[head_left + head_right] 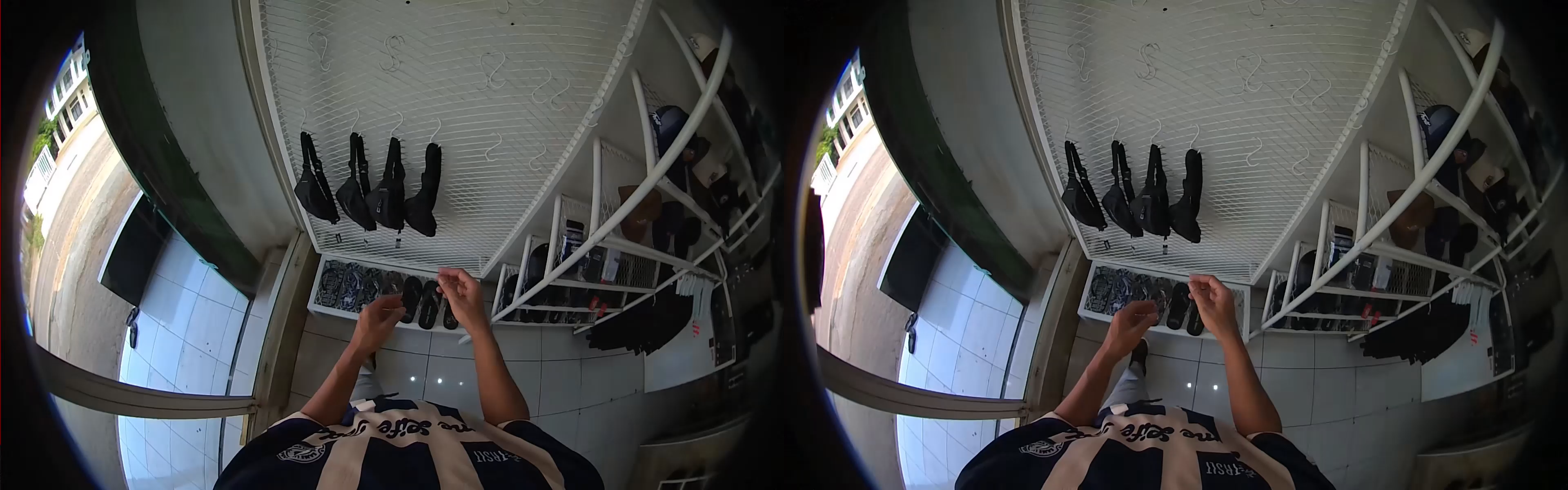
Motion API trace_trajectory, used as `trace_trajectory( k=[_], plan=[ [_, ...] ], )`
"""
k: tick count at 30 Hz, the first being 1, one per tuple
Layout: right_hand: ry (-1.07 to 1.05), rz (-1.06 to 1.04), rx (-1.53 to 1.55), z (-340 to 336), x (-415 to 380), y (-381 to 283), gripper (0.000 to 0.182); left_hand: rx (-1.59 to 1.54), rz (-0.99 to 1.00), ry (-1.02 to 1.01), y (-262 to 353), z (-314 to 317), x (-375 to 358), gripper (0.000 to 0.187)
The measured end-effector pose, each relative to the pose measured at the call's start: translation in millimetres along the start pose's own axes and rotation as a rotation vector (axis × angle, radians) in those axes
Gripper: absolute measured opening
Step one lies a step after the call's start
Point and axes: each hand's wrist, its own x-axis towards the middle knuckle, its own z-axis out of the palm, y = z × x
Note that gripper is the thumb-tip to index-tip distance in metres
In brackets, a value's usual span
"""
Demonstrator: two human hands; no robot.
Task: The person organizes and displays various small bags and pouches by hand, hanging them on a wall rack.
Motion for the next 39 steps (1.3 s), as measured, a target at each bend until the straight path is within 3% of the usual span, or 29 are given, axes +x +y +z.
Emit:
trace_trajectory(
  k=[3, 5, 8, 11, 13, 17, 23, 29, 31, 39],
  plan=[
    [0.069, -0.019, -0.08, 3.3, 81.1, 14.2, 0.022, 0.0, -0.008, -0.077, 9.2, -23.5, 91.7, 0.039],
    [0.104, -0.011, -0.107, 6.7, 129.6, 24.4, 0.024, 0.127, 0.148, -0.066, 22.3, -34.7, 135.7, 0.04],
    [0.195, -0.038, -0.178, 17.6, 204.7, 22.2, 0.032, 0.04, 0.158, -0.101, 43.7, -50.4, 196.8, 0.039],
    [0.3, -0.001, -0.384, 25.8, 253.1, 15.6, 0.048, 0.078, 0.16, -0.147, 44.4, -58.8, 233.3, 0.039],
    [0.397, -0.158, -0.468, 25.6, 283.5, 26.4, 0.064, 0.042, 0.178, -0.173, 44.4, -61.1, 248.6, 0.04],
    [0.414, -0.178, -0.534, 30.3, 320.7, 32.9, 0.064, 0.047, 0.132, -0.209, 39.9, -61.3, 261.2, 0.039],
    [0.481, -0.14, -0.713, 32.6, 339.1, 52.5, 0.041, 0.028, 0.064, -0.24, 32.2, -66.1, 278.9, 0.04],
    [0.48, -0.496, -0.857, 22.3, 329.4, 73.1, 0.029, -0.005, 0.202, -0.208, 44.4, -66.7, 319.6, 0.035],
    [0.325, -0.113, -0.119, 34.0, 305.3, 50.4, 0.026, 0.022, 0.227, -0.157, 64.5, -65.3, 334.2, 0.032],
    [0.281, -0.077, 0.068, 36.8, 291.2, 34.5, 0.019, 0.048, 0.303, -0.142, 113.5, -21.8, 399.0, 0.027]
  ],
)
